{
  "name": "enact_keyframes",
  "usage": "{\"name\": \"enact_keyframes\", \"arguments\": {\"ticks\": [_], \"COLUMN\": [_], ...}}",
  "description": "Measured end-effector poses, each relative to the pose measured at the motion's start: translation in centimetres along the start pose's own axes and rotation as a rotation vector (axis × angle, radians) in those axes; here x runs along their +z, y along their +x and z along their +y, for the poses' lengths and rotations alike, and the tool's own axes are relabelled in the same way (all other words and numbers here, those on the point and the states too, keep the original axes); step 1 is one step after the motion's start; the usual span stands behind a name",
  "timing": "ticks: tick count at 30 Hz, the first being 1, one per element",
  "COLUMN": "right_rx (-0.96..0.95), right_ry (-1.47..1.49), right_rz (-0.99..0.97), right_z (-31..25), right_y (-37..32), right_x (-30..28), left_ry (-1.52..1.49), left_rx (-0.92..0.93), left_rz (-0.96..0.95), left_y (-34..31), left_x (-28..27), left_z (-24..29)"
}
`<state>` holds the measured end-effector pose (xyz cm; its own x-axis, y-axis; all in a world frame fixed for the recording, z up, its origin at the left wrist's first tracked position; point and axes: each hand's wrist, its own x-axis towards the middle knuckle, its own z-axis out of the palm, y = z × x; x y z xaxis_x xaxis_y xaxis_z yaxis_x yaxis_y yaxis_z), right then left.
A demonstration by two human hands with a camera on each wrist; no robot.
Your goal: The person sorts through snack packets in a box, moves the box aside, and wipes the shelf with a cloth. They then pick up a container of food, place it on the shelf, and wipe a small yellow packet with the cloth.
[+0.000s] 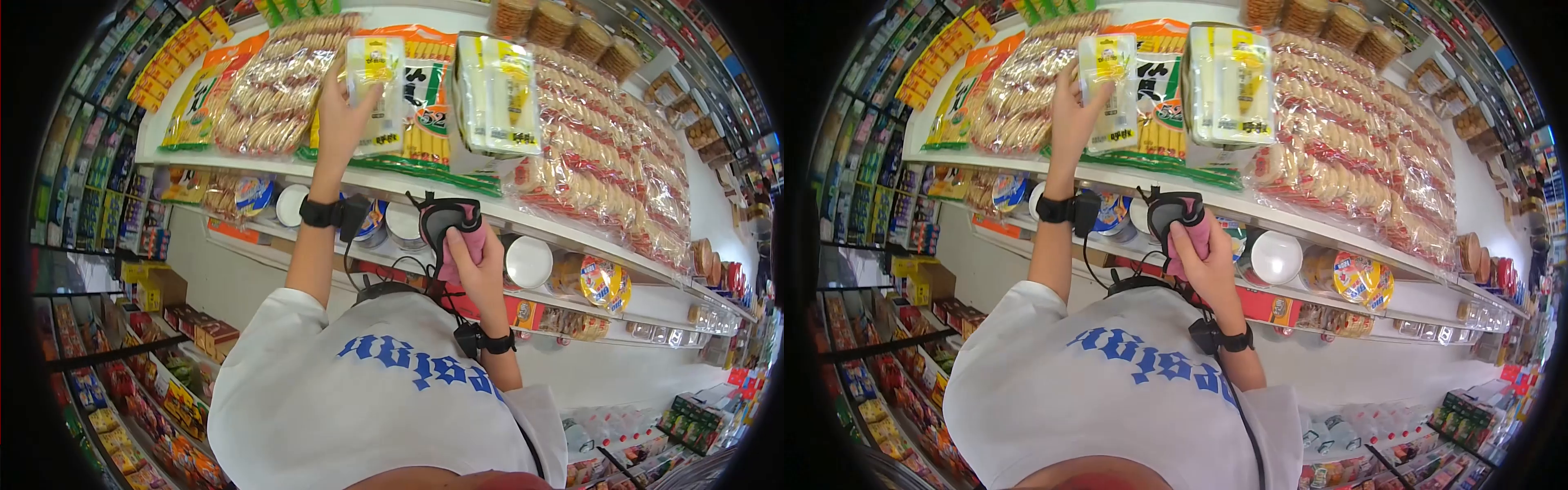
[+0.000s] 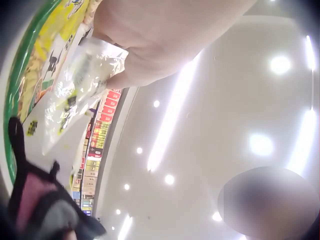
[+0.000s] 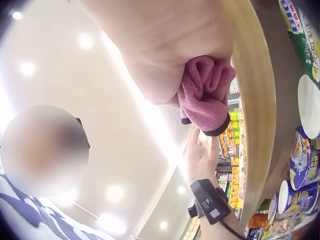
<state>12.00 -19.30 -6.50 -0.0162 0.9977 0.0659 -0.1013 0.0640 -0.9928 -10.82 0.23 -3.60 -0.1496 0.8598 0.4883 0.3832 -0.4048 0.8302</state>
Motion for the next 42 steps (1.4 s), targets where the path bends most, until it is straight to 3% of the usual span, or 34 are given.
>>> {"name": "enact_keyframes", "arguments": {"ticks": [2, 3, 6, 7, 9, 11, 12, 16, 18, 19, 22, 25, 26, 29, 32, 33, 36, 40, 41, 42], "right_rx": [-0.021, -0.043, -0.036, 0.007, 0.037, 0.000, -0.011, -0.068, -0.047, 0.067, 0.071, 0.076, 0.078, -0.041, -0.014, -0.011, -0.023, -0.053, 0.023, -0.029], "right_ry": [0.001, -0.011, -0.003, 0.040, 0.086, 0.097, 0.117, 0.149, 0.147, 0.165, 0.470, 0.724, 0.788, 0.392, 0.214, 0.203, 0.123, 0.073, 0.040, 0.094], "right_rz": [0.003, 0.000, 0.017, 0.020, 0.045, 0.088, 0.115, 0.263, 0.343, 0.375, 0.595, 0.405, 0.337, 0.345, 0.291, 0.270, 0.135, 0.038, 0.165, 0.301], "right_z": [0.1, 0.3, 0.2, 0.4, 0.9, 1.2, 1.1, 1.3, 2.1, 2.9, 4.2, 3.0, 2.5, 2.9, 1.2, 0.2, 1.0, 2.3, 2.6, 2.5], "right_y": [-0.2, -0.2, -0.1, -0.1, -0.1, 0.4, 0.4, 0.6, 0.4, 0.0, 0.7, 0.6, 0.4, 0.6, -0.1, -0.3, -0.8, -0.9, -1.2, -1.1], "right_x": [-0.4, -0.6, -1.4, -1.8, -2.1, -2.1, -2.1, -2.7, -4.0, -4.9, -5.9, -6.4, -6.3, -5.2, -4.4, -3.7, -1.4, -0.3, -0.6, -0.3], "left_ry": [0.376, 0.607, 0.312, 0.085, 0.101, 0.277, 0.367, 0.312, 0.326, 0.331, 0.303, 0.199, 0.141, -0.037, -0.136, -0.417, -0.790, -1.041, -1.027, -1.042], "left_rx": [0.251, 0.279, 0.292, 0.183, 0.465, 0.613, 0.693, 0.706, 0.761, 0.773, 0.787, 0.766, 0.724, 0.601, 0.207, 0.137, -0.358, -0.478, -0.447, -0.431], "left_rz": [0.096, 0.181, 0.124, -0.027, -0.257, -0.338, -0.376, -0.525, -0.525, -0.521, -0.542, -0.684, -0.712, -0.806, -0.416, -0.455, -0.457, -0.173, -0.104, -0.105], "left_y": [1.5, 1.2, 0.7, -0.2, -1.4, -2.7, -3.0, -4.1, -4.8, -5.2, -6.9, -8.9, -9.7, -10.8, -12.2, -12.4, -14.1, -13.6, -13.4, -13.1], "left_x": [1.4, 2.0, 3.0, 3.7, 5.2, 7.1, 7.5, 7.9, 7.3, 7.0, 5.6, 4.5, 4.3, 3.2, 2.5, 2.4, 2.2, 1.4, 1.2, 0.7], "left_z": [-3.4, -3.0, 1.4, 4.7, 7.8, 9.7, 10.2, 9.1, 8.7, 9.0, 10.1, 10.2, 10.3, 10.2, 11.1, 10.0, 9.2, 10.8, 10.6, 10.4]}}
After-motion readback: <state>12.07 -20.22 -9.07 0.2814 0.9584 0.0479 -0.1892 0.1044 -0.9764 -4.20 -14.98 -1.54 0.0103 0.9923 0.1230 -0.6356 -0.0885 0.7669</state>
